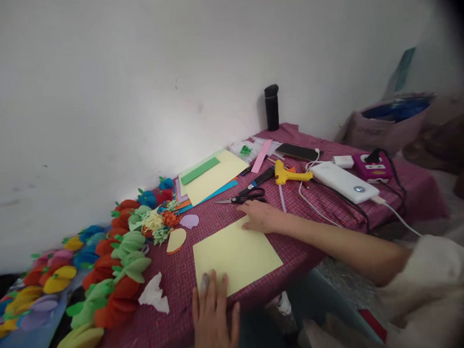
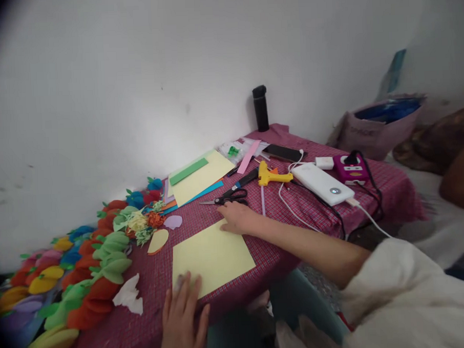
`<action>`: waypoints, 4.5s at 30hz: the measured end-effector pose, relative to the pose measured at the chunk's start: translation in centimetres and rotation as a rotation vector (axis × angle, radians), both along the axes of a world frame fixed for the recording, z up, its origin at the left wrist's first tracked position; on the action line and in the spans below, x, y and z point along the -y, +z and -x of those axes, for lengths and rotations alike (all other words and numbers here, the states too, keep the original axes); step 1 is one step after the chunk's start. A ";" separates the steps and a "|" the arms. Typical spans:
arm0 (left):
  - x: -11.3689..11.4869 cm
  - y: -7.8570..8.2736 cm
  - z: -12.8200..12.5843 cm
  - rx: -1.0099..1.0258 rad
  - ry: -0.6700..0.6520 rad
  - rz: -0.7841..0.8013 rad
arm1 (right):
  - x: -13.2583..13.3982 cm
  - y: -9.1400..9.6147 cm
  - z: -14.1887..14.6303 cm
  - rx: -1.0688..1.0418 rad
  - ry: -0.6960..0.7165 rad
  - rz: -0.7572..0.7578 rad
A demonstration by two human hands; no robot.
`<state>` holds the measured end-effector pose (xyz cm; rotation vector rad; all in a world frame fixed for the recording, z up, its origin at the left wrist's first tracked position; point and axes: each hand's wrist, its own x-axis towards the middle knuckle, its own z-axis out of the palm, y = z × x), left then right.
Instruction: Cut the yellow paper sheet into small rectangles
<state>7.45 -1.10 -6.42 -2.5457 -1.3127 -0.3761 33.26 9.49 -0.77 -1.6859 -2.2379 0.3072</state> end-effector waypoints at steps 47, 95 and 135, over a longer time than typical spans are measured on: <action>-2.6 4.5 -4.0 0.324 0.282 0.213 | 5.4 1.7 0.7 -0.722 0.121 0.220; -10.5 2.9 -1.3 1.410 0.206 0.933 | 2.3 0.7 -5.2 -1.168 -0.297 0.070; -5.6 20.0 0.6 0.195 -0.233 0.175 | 5.9 9.9 0.4 -0.089 0.566 -0.307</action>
